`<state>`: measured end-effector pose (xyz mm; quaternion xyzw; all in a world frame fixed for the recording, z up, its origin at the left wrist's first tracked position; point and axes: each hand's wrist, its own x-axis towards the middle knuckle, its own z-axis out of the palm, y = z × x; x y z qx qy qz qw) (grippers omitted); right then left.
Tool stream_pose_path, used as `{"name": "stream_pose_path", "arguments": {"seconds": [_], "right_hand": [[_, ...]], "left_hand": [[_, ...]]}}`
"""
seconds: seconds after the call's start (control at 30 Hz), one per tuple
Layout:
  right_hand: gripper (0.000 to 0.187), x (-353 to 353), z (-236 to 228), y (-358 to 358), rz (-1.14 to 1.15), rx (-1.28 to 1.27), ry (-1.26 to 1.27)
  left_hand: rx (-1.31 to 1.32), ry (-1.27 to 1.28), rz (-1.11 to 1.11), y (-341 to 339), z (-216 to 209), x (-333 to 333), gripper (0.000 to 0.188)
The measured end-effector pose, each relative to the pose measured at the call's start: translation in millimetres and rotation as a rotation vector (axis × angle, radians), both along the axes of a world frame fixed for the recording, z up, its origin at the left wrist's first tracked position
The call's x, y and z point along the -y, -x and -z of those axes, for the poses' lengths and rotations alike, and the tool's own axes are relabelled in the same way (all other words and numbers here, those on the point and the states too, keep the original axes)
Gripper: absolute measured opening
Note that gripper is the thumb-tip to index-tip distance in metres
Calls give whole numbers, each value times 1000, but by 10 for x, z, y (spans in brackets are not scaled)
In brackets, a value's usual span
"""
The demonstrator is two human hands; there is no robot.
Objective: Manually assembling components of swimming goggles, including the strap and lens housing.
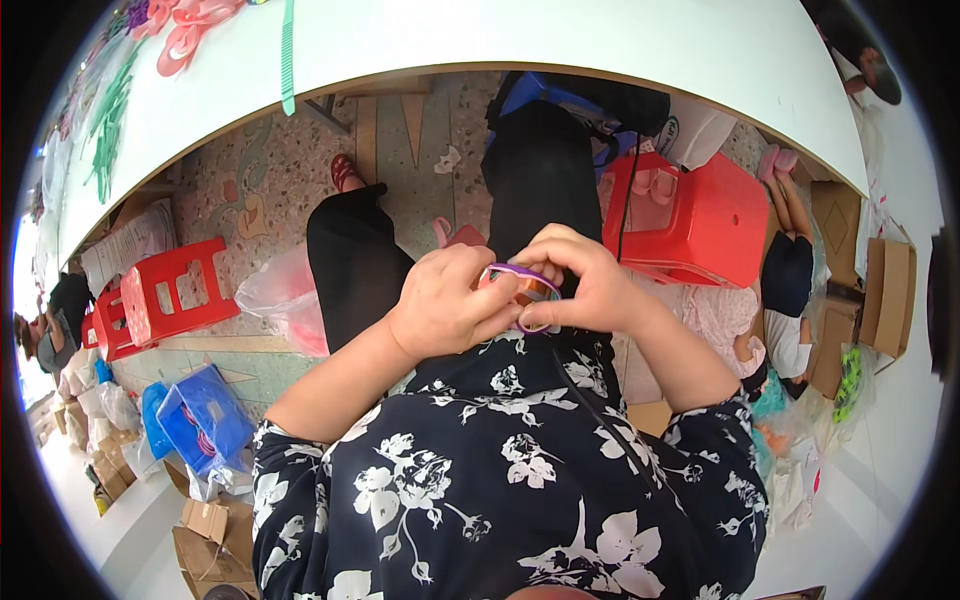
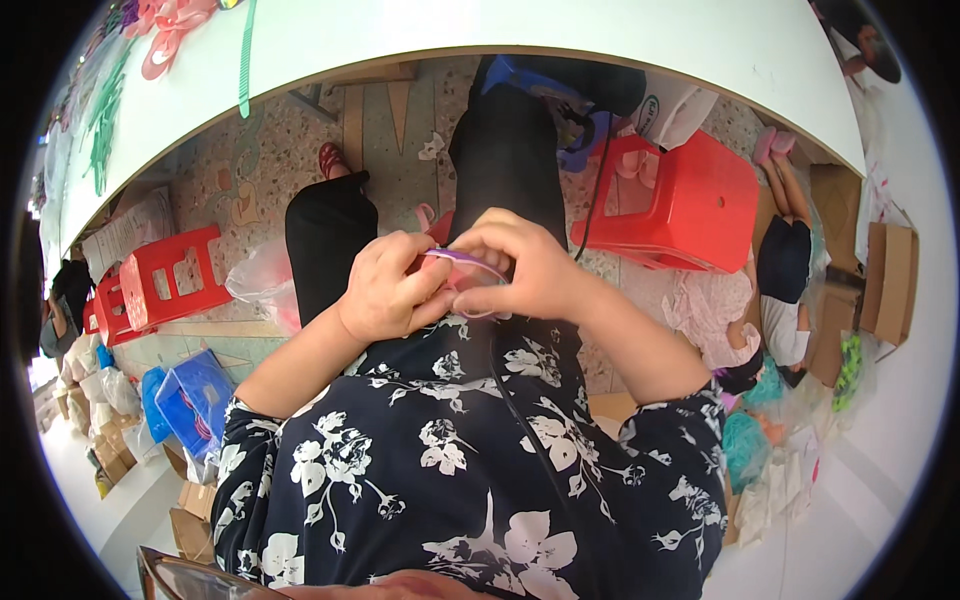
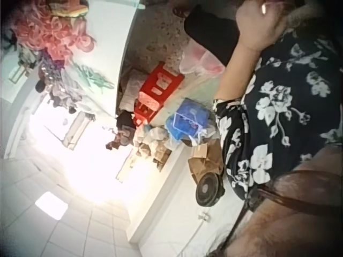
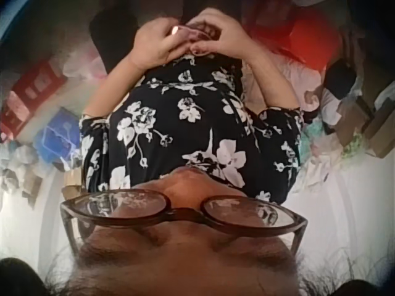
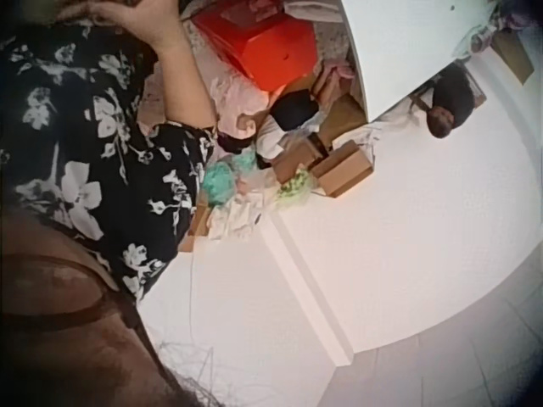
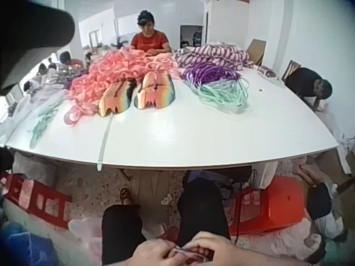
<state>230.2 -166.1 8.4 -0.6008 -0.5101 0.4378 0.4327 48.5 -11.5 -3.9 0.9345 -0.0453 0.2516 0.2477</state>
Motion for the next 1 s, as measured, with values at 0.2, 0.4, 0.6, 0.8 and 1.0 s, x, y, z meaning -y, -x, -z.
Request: {"name": "stream_pose_path", "arguments": {"seconds": [0.2, 0.4, 0.6, 0.8, 1.0], "right_hand": [[33, -239, 186, -210, -207, -497, 347], [28, -413, 342, -254, -301, -508, 417], [30, -393, 455, -267, -228, -641, 473], [52, -268, 392, -275, -146, -64, 123], [59, -206, 561, -78, 12, 279, -107]], "left_hand": [[-64, -61, 88, -35, 21, -50, 40], [-129, -48, 109, -103, 108, -119, 40], [-178, 114, 61, -140, 238, -91, 40], [-244, 275, -105, -160, 340, -83, 31], [-242, 307, -124, -234, 364, -68, 21]]}}
